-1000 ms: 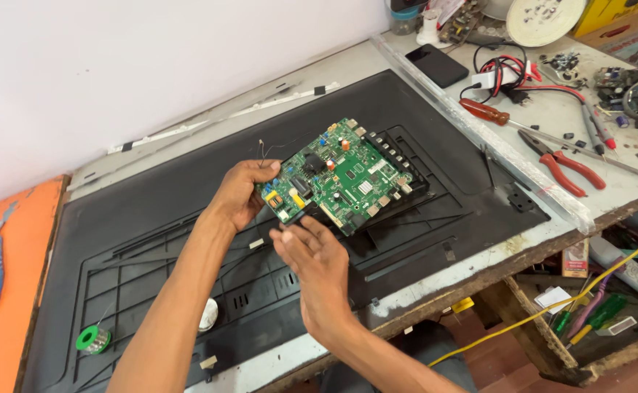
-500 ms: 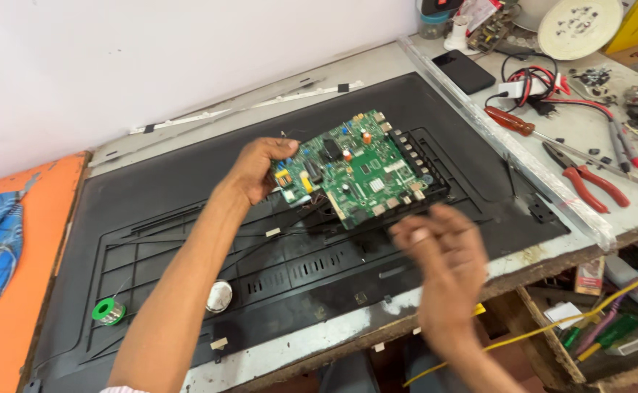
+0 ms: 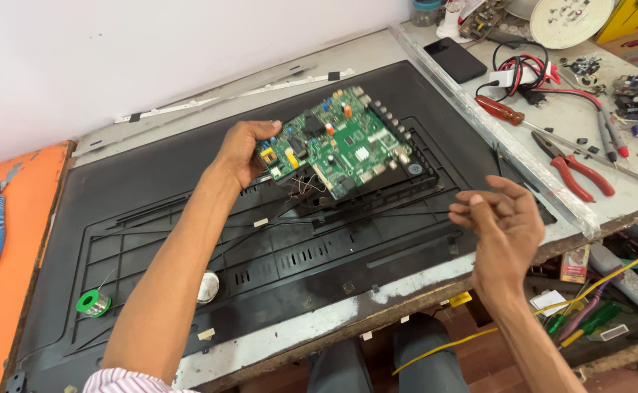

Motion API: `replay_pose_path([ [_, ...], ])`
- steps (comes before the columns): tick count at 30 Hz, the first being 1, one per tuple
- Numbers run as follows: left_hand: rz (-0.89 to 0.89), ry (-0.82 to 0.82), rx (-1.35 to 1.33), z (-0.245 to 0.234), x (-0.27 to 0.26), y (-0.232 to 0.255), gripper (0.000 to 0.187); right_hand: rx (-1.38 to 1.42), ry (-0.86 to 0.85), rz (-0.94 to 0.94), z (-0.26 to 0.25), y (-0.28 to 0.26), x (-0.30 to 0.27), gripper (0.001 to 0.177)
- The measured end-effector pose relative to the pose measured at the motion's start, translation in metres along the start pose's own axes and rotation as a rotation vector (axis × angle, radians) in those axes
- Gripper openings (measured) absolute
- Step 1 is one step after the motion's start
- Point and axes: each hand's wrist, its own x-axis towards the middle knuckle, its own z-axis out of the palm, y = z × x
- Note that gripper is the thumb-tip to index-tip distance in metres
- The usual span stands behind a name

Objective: The person uses a soldering iron to apply solder to a green circuit board, then uses pliers to trim excess wire. They clean the board with a brush and reposition it within a black plastic housing, using a screwdriver to adjust components.

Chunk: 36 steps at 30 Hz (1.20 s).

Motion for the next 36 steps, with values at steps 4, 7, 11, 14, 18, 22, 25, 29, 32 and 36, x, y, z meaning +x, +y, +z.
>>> replay_pose_path([
  [4, -0.05, 0.025, 0.029, 0.002, 0.011, -0.013, 0.015, -0.117, -0.067, -0.043, 0.007, 0.003, 0.016, 0.024],
  [7, -0.075, 0.039, 0.028, 0.0, 0.017, -0.025, 0.017, -0.179, -0.076, -0.073, 0.007, 0.007, 0.024, 0.023],
  [11, -0.078, 0.021, 0.014, -0.004, 0.025, -0.035, 0.017, -0.266, -0.079, -0.101, 0.003, 0.015, 0.029, 0.023],
  [14, -0.074, 0.012, 0.014, -0.005, 0.029, -0.038, 0.017, -0.232, -0.084, -0.095, 0.002, 0.022, 0.025, 0.023],
  [18, -0.077, -0.014, 0.018, -0.004, 0.033, -0.038, 0.016, -0.239, -0.074, -0.094, 0.0, 0.03, 0.024, 0.023],
  [22, -0.081, 0.037, 0.028, -0.005, 0.036, -0.038, 0.018, -0.247, -0.072, -0.11, -0.001, 0.035, 0.023, 0.022],
  [25, -0.088, 0.005, 0.01, -0.005, 0.042, -0.04, 0.018, -0.22, -0.067, -0.123, -0.003, 0.037, 0.025, 0.022],
  [29, -0.075, -0.017, 0.097, -0.005, 0.052, -0.04, 0.022, -0.229, -0.059, -0.141, -0.002, 0.035, 0.03, 0.021],
  [32, -0.112, 0.037, 0.137, -0.001, 0.062, -0.04, 0.022, -0.288, -0.066, -0.151, -0.003, 0.031, 0.037, 0.019],
  [36, -0.16, 0.081, 0.186, 0.003, 0.071, -0.043, 0.022, -0.291, -0.074, -0.136, -0.001, 0.03, 0.044, 0.018],
])
